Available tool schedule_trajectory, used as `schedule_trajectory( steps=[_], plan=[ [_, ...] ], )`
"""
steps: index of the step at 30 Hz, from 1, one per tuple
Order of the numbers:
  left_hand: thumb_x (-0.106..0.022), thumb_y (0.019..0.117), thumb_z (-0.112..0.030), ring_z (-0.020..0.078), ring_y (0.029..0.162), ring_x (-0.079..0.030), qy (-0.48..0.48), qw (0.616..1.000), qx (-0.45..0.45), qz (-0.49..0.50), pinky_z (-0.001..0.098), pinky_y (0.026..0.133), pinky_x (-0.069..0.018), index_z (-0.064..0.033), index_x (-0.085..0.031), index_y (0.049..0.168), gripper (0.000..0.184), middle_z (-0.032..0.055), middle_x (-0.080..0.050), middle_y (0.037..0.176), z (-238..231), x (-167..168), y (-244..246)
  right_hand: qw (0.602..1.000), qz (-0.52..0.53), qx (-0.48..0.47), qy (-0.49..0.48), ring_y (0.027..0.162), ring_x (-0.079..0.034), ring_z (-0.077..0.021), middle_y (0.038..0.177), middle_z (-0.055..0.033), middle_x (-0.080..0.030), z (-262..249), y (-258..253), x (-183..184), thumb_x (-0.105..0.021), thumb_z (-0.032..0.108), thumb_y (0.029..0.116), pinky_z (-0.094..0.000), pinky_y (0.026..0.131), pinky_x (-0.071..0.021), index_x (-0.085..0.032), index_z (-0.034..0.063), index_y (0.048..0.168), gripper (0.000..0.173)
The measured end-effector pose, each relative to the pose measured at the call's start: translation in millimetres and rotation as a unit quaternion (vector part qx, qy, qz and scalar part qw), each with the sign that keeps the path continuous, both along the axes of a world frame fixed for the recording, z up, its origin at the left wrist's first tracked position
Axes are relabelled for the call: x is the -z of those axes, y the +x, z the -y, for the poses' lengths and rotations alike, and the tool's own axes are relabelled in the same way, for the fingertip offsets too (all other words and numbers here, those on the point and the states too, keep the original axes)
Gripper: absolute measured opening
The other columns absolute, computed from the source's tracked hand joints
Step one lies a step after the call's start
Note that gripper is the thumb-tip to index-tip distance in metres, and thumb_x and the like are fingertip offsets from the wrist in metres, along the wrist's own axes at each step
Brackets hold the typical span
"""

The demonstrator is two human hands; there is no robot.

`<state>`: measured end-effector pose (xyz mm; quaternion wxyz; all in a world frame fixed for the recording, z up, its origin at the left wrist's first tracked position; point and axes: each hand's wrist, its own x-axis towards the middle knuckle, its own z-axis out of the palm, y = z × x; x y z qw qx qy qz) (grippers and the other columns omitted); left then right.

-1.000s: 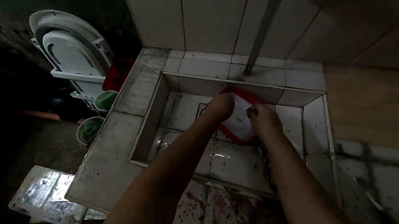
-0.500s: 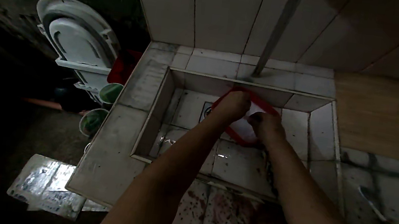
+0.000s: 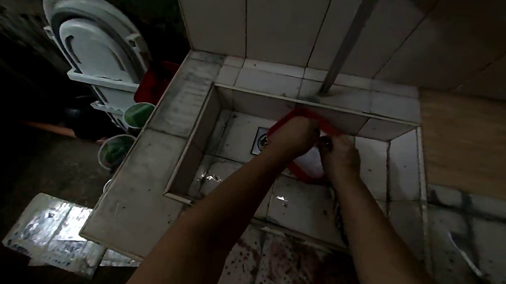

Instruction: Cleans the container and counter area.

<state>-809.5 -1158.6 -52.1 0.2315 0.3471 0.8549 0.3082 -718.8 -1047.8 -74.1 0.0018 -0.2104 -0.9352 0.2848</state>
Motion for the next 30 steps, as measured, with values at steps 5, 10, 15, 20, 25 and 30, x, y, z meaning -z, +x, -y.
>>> schedule_trajectory(
  steps=[5, 10, 15, 20, 25, 30],
  plan=[
    [-0.051, 0.1061, -0.011, 0.0340, 0.112, -0.067, -0.016, 1.000, -0.009, -0.015, 0.0512, 0.099, -0.0516, 0.0033, -0.066, 0.122, 0.026, 0.0219, -0.068, 0.120, 6, 4, 5, 0.997, 0.079, -0.019, 0.010, 0.124, -0.060, -0.0442, 0.131, -0.0252, -0.064, -5, 1, 1, -0.055, 0.020, 0.1077, -0.0631, 0.103, -0.0456, -0.068, 0.0037, 0.129, 0.030],
    [-0.051, 0.1060, -0.013, 0.0354, 0.115, -0.067, 0.004, 0.999, -0.034, -0.012, 0.0537, 0.101, -0.0516, 0.0021, -0.065, 0.125, 0.028, 0.0223, -0.068, 0.122, 12, 19, 6, 0.999, 0.041, -0.004, 0.015, 0.121, -0.062, -0.0451, 0.127, -0.0256, -0.067, -5, 6, 1, -0.055, 0.019, 0.1071, -0.0657, 0.100, -0.0469, -0.070, 0.0021, 0.124, 0.028],
    [-0.054, 0.1057, -0.011, 0.0343, 0.109, -0.069, 0.051, 0.996, -0.075, 0.025, 0.0508, 0.098, -0.0528, 0.0033, -0.065, 0.125, 0.026, 0.0227, -0.069, 0.120, 22, 26, 13, 1.000, 0.021, 0.003, 0.004, 0.122, -0.062, -0.0438, 0.130, -0.0250, -0.065, -4, 9, -3, -0.053, 0.020, 0.1088, -0.0637, 0.101, -0.0469, -0.068, 0.0017, 0.128, 0.030],
    [-0.054, 0.1064, -0.013, 0.0337, 0.104, -0.070, 0.086, 0.984, -0.112, 0.111, 0.0497, 0.095, -0.0553, 0.0048, -0.064, 0.126, 0.029, 0.0242, -0.068, 0.121, 32, 38, 12, 0.995, 0.097, 0.011, -0.002, 0.120, -0.062, -0.0465, 0.126, -0.0263, -0.067, -6, 10, -9, -0.052, 0.021, 0.1089, -0.0678, 0.098, -0.0457, -0.069, 0.0025, 0.126, 0.030],
    [-0.054, 0.1074, -0.016, 0.0308, 0.099, -0.071, 0.151, 0.971, -0.141, 0.118, 0.0481, 0.092, -0.0567, 0.0032, -0.062, 0.129, 0.030, 0.0223, -0.068, 0.122, 40, 23, 16, 1.000, 0.006, 0.011, -0.015, 0.115, -0.064, -0.0449, 0.124, -0.0259, -0.068, -2, 7, -25, -0.054, 0.023, 0.1083, -0.0665, 0.097, -0.0470, -0.068, 0.0020, 0.127, 0.032],
    [-0.053, 0.1048, -0.010, 0.0403, 0.121, -0.063, -0.006, 0.998, -0.065, 0.014, 0.0580, 0.103, -0.0497, 0.0038, -0.065, 0.125, 0.027, 0.0251, -0.066, 0.125, 39, 34, 18, 0.990, 0.127, -0.016, 0.052, 0.119, -0.063, -0.0454, 0.124, -0.0245, -0.069, 10, 7, -4, -0.055, 0.021, 0.1071, -0.0684, 0.098, -0.0468, -0.072, 0.0046, 0.123, 0.028]
  ],
)
